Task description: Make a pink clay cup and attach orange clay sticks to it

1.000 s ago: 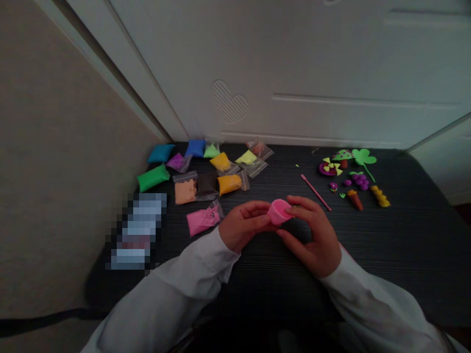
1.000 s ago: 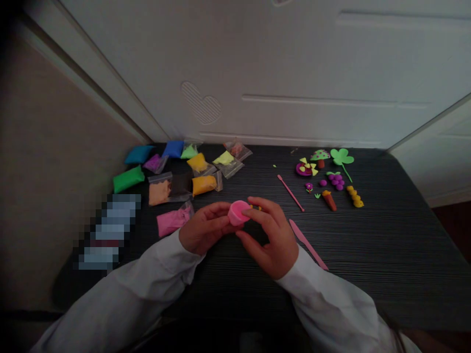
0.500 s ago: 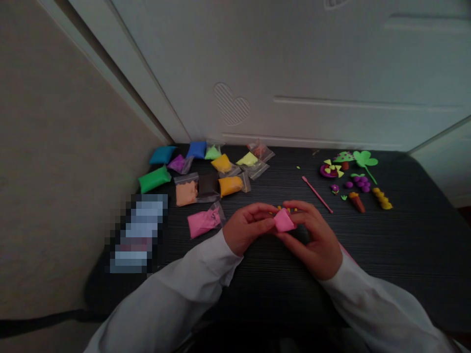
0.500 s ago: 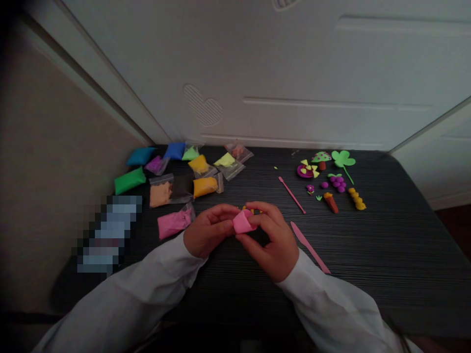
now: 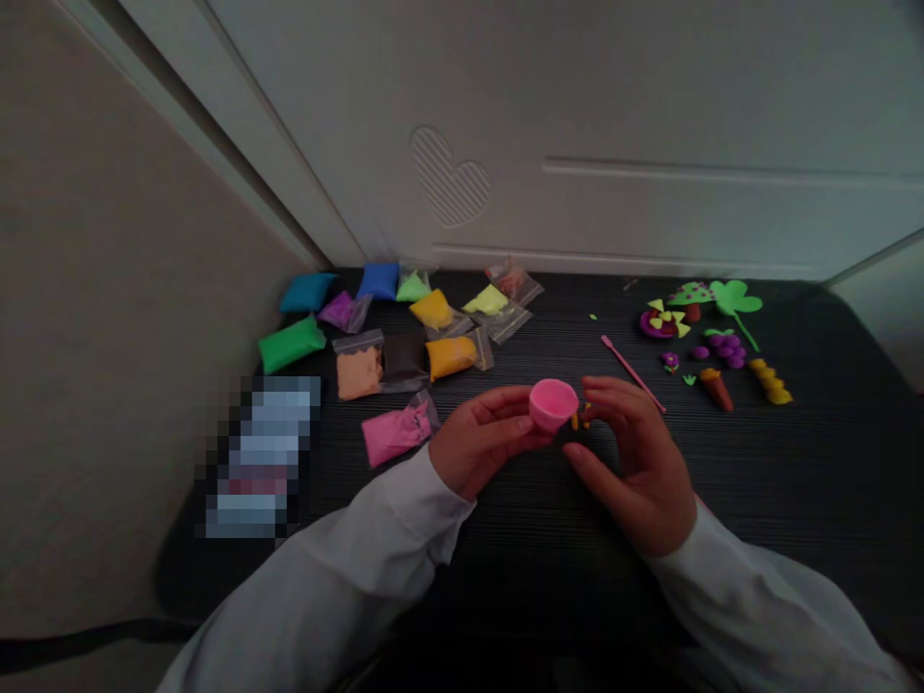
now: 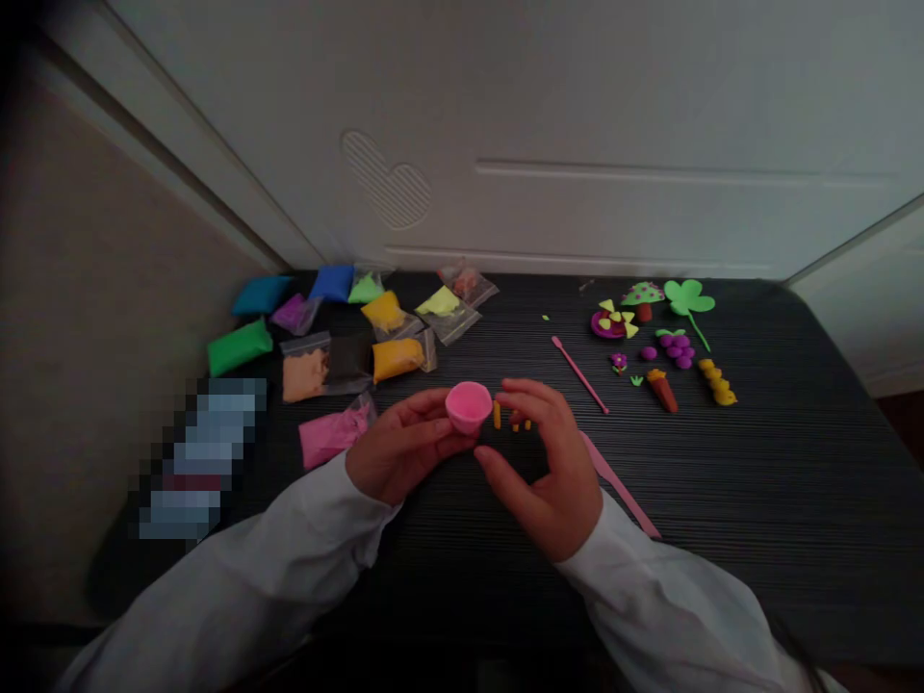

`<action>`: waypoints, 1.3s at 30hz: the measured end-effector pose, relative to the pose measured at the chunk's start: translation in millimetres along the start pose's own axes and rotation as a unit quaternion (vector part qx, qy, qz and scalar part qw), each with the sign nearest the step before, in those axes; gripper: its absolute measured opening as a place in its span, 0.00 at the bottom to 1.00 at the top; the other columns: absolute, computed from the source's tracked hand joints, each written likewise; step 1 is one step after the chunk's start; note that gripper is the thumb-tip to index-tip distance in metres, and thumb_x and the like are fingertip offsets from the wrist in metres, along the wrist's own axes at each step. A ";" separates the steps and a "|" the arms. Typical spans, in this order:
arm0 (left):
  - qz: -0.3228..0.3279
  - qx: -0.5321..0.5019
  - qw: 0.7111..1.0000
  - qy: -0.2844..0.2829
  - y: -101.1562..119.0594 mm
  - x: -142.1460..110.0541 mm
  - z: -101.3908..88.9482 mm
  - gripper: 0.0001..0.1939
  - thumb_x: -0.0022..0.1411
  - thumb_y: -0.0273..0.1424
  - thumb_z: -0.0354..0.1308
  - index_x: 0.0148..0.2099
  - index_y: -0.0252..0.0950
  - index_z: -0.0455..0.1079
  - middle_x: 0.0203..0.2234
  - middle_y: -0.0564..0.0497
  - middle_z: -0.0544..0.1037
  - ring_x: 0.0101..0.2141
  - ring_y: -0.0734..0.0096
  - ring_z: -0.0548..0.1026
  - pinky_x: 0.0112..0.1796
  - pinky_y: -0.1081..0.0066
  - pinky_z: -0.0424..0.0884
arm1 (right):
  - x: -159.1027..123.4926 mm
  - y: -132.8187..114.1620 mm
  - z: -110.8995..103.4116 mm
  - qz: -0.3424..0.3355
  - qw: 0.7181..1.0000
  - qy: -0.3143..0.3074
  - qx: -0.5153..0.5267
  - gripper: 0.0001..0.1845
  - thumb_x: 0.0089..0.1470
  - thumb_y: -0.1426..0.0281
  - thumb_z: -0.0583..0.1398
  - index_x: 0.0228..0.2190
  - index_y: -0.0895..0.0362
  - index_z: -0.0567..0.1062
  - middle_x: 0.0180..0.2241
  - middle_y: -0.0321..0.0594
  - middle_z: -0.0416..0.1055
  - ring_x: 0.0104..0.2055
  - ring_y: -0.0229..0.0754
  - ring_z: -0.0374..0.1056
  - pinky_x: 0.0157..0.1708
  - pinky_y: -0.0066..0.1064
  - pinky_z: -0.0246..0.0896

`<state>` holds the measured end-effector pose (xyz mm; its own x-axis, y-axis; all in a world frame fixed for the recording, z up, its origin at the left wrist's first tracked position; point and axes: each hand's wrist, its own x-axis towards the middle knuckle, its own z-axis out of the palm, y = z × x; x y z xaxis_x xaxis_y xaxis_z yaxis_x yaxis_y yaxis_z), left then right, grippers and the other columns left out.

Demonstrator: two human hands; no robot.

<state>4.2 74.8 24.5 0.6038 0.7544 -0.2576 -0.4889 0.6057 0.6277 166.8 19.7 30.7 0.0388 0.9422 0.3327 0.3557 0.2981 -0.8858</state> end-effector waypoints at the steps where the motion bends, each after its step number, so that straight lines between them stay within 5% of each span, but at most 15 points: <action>1: 0.003 0.000 1.000 -0.003 -0.4 0.0 0.3 0.12 0.51 0.19 0.58 0.40 0.34 0.72 0.33 0.52 0.78 0.33 0.76 0.75 0.37 0.74 0.71 | 0.1 1.2 0.7 0.014 1.000 0.002 0.010 0.26 0.46 0.74 0.60 0.47 0.49 0.62 0.50 0.42 0.58 0.51 0.46 0.58 0.47 0.43 0.59; 5: 0.005 -0.001 1.000 -0.012 -3.1 -1.0 2.1 0.13 0.50 0.19 0.59 0.39 0.35 0.72 0.34 0.52 0.78 0.36 0.74 0.75 0.40 0.72 0.71 | 1.9 4.6 1.6 0.063 0.997 -0.030 0.019 0.23 0.48 0.72 0.59 0.47 0.49 0.62 0.44 0.40 0.64 0.42 0.41 0.64 0.43 0.39 0.62; 9: 0.028 0.023 0.999 0.001 -5.6 -1.8 2.5 0.15 0.45 0.18 0.62 0.37 0.35 0.71 0.32 0.53 0.78 0.35 0.74 0.75 0.40 0.72 0.71 | 5.1 3.2 -1.1 0.038 0.997 -0.061 -0.020 0.14 0.49 0.72 0.59 0.41 0.52 0.68 0.39 0.38 0.66 0.39 0.38 0.64 0.40 0.35 0.61; 18: 0.080 0.127 0.989 0.015 -7.4 -1.4 1.1 0.17 0.44 0.18 0.63 0.39 0.36 0.71 0.34 0.54 0.78 0.36 0.74 0.76 0.42 0.73 0.69 | 7.3 -3.7 -6.3 0.014 0.996 -0.085 -0.034 0.14 0.51 0.73 0.57 0.42 0.53 0.69 0.40 0.39 0.67 0.42 0.38 0.64 0.43 0.32 0.59; 30: 0.089 0.144 0.985 -0.016 -5.9 -5.2 6.3 0.19 0.42 0.18 0.64 0.38 0.38 0.71 0.33 0.55 0.77 0.35 0.77 0.74 0.40 0.75 0.67 | 8.6 -8.8 -5.7 0.090 0.989 -0.091 0.072 0.14 0.52 0.71 0.56 0.42 0.47 0.71 0.39 0.34 0.69 0.43 0.35 0.64 0.45 0.28 0.58; 34: 0.088 0.165 0.982 -0.035 -4.4 -6.4 2.8 0.17 0.44 0.27 0.65 0.40 0.37 0.71 0.31 0.52 0.76 0.30 0.75 0.72 0.34 0.75 0.67 | 8.1 -10.8 -8.2 0.122 0.983 -0.086 0.104 0.13 0.52 0.71 0.57 0.41 0.47 0.71 0.40 0.34 0.70 0.43 0.35 0.65 0.44 0.28 0.60; 39: 0.091 0.203 0.975 0.028 -0.6 -5.2 -1.8 0.14 0.50 0.38 0.59 0.37 0.34 0.72 0.29 0.50 0.75 0.28 0.73 0.70 0.32 0.72 0.65 | 7.3 -12.5 -5.9 0.158 0.975 -0.094 0.123 0.11 0.50 0.69 0.59 0.38 0.52 0.71 0.36 0.36 0.71 0.38 0.37 0.67 0.41 0.31 0.63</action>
<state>0.2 70.9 24.2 0.4899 0.8592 -0.1475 -0.2880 0.3192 0.9028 168.2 22.0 46.2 -0.0703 0.9974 -0.0146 0.1174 -0.0062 -0.9931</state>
